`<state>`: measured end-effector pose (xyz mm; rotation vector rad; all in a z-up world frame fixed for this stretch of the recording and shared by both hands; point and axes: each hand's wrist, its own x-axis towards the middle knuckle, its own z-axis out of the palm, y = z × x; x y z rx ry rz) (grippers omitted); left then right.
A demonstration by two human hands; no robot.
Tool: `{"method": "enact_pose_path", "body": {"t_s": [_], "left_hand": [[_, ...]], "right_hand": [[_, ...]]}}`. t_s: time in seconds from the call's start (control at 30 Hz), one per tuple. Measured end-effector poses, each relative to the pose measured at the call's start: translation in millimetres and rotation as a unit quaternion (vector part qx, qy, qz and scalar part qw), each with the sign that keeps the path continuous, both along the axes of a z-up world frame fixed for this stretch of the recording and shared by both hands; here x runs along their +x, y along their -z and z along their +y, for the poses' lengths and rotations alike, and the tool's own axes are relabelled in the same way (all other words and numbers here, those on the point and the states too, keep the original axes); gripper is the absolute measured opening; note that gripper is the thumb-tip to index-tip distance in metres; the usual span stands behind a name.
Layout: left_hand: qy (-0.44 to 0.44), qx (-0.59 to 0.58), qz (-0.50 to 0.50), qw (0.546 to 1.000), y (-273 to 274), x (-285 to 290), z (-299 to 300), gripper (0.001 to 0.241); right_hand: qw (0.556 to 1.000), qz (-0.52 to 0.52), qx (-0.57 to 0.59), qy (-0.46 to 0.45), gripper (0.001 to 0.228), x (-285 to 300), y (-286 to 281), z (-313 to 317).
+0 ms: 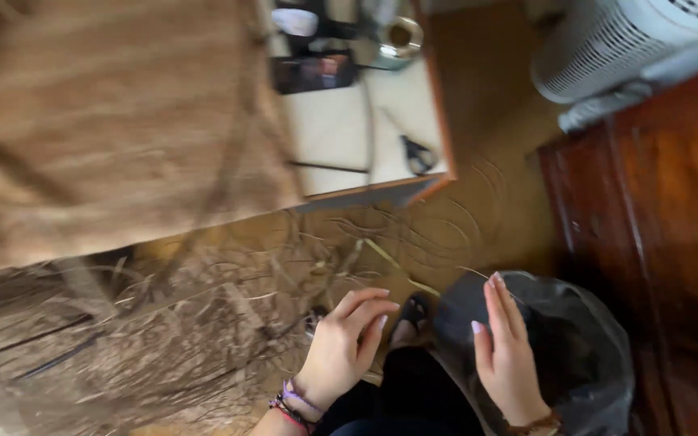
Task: The person is weaving and knotting long fiber strands onto a circular metal frame to create a decorative item.
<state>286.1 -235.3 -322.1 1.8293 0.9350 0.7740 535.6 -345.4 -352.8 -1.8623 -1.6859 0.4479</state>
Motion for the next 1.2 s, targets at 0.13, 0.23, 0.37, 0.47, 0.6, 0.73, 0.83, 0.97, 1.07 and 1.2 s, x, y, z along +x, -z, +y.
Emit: {"method": "enact_pose_path", "body": {"t_s": [0.13,0.23,0.37,0.47,0.6,0.73,0.83,0.97,1.07,1.2], "left_hand": [[0.005,-0.019,0.046,0.999,81,77,-10,0.021],[0.017,-0.049,0.074,0.996,159,123,-12,0.022],[0.042,-0.171,0.135,0.975,265,163,-9,0.03],[0.032,-0.217,0.208,0.953,371,184,9,0.03],[0.023,-0.264,0.21,0.941,535,204,42,0.035],[0.021,-0.294,0.304,0.906,654,219,75,0.045],[-0.005,-0.317,0.25,0.915,740,232,100,0.05],[-0.075,-0.404,0.303,0.86,809,255,130,0.064],[0.217,0.072,0.471,0.852,896,256,150,0.024],[-0.136,-0.385,0.237,0.881,867,249,137,0.065]], "right_hand": [[0.999,-0.008,-0.039,0.005,0.063,60,58,-14],[0.996,0.007,-0.082,0.026,0.064,92,109,-11],[0.986,0.04,-0.142,0.074,0.064,112,183,-5],[0.99,0.048,-0.106,0.076,0.062,116,259,4],[0.984,0.062,-0.132,0.103,0.066,109,352,33],[0.983,0.075,-0.128,0.112,0.064,106,441,50],[0.978,0.1,-0.139,0.116,0.065,113,484,59],[0.977,0.121,-0.141,0.103,0.067,122,520,45],[0.973,0.15,-0.137,0.106,0.06,128,534,32],[0.962,0.19,-0.152,0.127,0.059,131,551,22]]}}
